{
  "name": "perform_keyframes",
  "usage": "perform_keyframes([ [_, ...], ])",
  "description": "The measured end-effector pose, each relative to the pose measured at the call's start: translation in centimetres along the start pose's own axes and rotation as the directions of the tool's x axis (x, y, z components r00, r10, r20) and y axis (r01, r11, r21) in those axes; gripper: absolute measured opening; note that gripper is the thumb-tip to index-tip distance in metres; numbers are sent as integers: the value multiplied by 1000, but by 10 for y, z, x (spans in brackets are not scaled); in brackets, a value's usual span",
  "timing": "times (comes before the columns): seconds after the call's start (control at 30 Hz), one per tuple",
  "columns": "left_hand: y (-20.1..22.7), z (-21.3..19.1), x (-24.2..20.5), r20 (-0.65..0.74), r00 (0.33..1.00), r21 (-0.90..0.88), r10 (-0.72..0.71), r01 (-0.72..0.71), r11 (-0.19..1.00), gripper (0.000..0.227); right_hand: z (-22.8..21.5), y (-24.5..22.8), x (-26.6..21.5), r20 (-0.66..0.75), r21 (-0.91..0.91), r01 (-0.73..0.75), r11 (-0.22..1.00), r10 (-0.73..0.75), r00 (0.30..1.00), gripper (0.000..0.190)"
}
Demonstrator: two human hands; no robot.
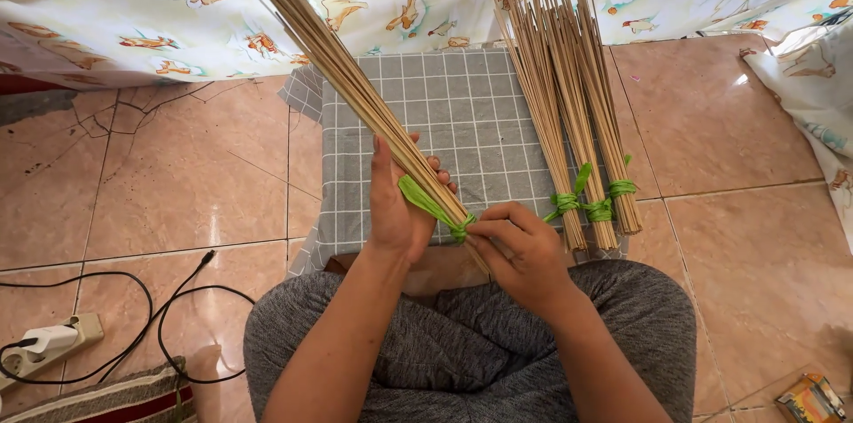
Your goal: Bundling and tying groups of thin wooden sticks with green plastic string while sitting on the floor.
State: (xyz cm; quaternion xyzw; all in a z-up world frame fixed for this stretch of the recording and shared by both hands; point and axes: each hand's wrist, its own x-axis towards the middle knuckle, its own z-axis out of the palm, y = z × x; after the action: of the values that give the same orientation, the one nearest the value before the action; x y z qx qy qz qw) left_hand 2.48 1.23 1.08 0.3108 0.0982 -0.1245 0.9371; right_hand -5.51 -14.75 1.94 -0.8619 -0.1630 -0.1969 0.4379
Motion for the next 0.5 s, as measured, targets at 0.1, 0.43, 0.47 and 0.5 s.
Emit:
perform_keyframes([
  [0.1,-3,0,0,-26,998,4,60,-60,998,68,5,7,-3,-72,-210,184,960,-203,977,5],
  [0.43,-2,-2,-1,-94,966,-35,242,-246,969,63,19,-33,-10,36,-638,351,686,-429,903,7],
  [0.47,1,-5,0,-80,959,-77,271,-277,958,42,18,-37,-11,69,-607,306,734,-336,939,8],
  [0.5,4,-7,1,-68,952,-119,300,-306,944,27,16,-41,-12,104,-576,255,776,-240,965,17],
])
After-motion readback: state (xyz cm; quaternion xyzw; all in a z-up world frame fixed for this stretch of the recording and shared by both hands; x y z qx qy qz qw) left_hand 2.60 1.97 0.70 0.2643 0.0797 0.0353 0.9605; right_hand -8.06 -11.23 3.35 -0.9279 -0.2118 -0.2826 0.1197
